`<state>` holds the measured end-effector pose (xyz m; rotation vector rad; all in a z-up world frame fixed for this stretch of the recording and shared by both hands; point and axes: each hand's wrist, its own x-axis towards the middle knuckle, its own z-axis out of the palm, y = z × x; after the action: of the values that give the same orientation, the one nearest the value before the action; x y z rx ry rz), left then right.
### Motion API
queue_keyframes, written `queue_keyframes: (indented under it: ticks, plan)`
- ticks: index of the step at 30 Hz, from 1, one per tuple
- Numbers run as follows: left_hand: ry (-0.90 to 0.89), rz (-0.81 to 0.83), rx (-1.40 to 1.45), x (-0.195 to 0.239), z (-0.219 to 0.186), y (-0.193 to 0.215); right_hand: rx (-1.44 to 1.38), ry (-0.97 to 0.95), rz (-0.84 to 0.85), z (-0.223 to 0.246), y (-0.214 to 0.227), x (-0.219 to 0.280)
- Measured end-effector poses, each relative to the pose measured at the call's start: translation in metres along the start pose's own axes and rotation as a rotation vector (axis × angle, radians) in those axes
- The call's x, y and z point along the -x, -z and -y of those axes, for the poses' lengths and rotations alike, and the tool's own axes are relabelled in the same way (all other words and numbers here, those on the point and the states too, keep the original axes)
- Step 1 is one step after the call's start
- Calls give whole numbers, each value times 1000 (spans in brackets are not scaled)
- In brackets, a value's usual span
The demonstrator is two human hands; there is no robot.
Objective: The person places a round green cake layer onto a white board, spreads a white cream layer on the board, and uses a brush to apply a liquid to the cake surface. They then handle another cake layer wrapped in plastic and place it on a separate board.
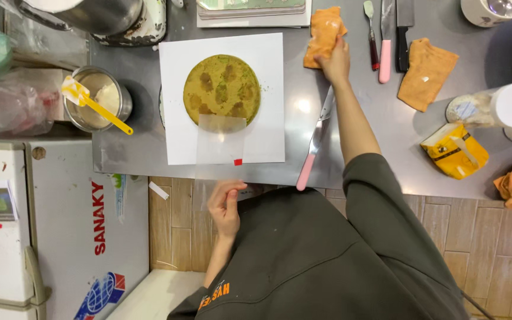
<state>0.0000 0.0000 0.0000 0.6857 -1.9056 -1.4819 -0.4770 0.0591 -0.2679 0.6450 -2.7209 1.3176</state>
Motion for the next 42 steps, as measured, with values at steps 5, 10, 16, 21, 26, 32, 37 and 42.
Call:
queue_keyframes:
  ticks: [5, 10, 16, 21, 26, 32, 37, 42]
  plan:
    - [-7, 19, -28, 6, -4, -23, -609, -213, 186, 11, 7, 2]
    - [-34, 42, -23, -8, 2, -32, -856, -255, 205, 7, 130, 92]
    - [-54, 68, 2, -17, 10, -50, -244, -334, 105, 6, 251, 223]
    - [-76, 199, 168, -22, 20, -76, 160, 69, -44, 58, 240, 267]
    - [-60, 439, 186, -21, 25, -114, -1095, -246, 430, 136, 191, 276]
    - [-167, 499, -106, -16, 25, -113, -1204, -363, 245, 159, 166, 246]
    - [10, 268, -98, -9, 60, -49, -1315, -463, 206, 141, 159, 206]
    - [284, -265, 189, -12, 116, 52, -1305, -576, 390, 149, 126, 204]
